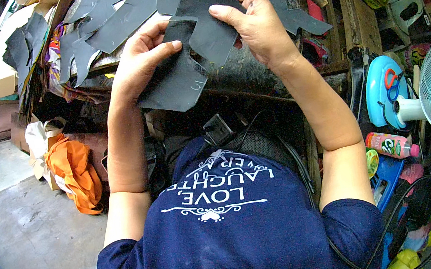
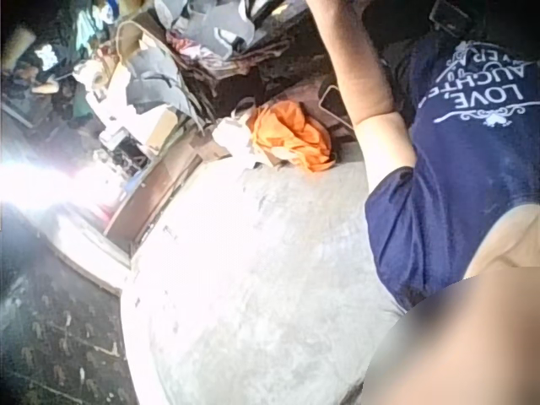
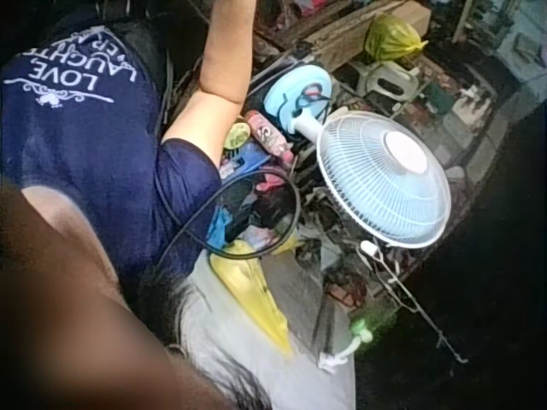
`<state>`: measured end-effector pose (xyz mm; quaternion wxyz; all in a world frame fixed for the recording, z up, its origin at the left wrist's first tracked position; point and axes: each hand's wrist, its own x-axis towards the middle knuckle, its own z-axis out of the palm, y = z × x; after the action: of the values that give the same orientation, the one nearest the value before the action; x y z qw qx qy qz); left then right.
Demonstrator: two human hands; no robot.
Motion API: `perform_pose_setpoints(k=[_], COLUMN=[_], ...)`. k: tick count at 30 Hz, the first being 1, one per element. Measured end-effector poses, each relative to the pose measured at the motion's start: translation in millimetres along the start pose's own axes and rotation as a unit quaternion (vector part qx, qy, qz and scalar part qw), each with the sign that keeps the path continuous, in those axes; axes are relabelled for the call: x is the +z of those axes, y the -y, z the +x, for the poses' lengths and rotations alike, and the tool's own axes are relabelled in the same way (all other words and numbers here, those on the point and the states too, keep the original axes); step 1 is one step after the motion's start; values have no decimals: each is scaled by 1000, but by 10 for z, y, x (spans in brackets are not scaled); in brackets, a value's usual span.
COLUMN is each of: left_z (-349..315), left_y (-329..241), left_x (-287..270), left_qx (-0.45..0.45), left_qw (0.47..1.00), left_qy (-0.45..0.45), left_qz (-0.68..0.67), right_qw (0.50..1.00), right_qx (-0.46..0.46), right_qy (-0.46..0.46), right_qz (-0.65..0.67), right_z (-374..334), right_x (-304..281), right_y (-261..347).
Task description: The person repeatedly picks up dark gray cut pieces from a cluttered table, separates them, and places them back down. The hands move pieces around, occasionally lifting and repositioning them, but no final stacking or destination is shown.
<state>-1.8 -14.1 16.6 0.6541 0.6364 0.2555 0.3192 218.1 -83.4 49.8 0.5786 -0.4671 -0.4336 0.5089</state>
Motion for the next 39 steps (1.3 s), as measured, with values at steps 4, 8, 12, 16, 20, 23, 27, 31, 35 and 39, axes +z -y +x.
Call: perform_pose_setpoints(k=[4,8,12,16,20,23,27,31,35,39], left_z=[-8,-26,-4,-3,-20,-24,-18,-19,-36,-23], left_y=[-26,-77,-84,-86,-113,-137,-146,-137,-148,-190], left_x=[51,111,152,163,176,178,178,193,204,173], left_qx=[5,-7,24,18,16,10,13,-1,9,-48], left_qw=[999,999,999,998,998,999,999,999,999,996], left_qy=[10,-4,-24,-32,-31,-31,-31,-23,-25,-80], left_qz=[-35,-47,-41,-42,-49,-42,-29,-33,-41,12], right_qw=[1000,999,1000,999,1000,999,999,999,999,998], right_qx=[-17,-34,-18,-3,2,-36,-32,-29,-30,-13], right_qy=[7,-3,13,33,27,-20,-20,-8,-18,-20], right_qz=[-14,-19,-14,-2,-5,13,3,-10,-18,-52], right_z=[-7,-24,-31,-37,-47,-50,-55,-49,-43,-45], right_x=[87,137,122,102,138,181,186,175,180,173], right_y=[-67,-131,-121,-85,-81,-98,-110,-127,-123,-78])
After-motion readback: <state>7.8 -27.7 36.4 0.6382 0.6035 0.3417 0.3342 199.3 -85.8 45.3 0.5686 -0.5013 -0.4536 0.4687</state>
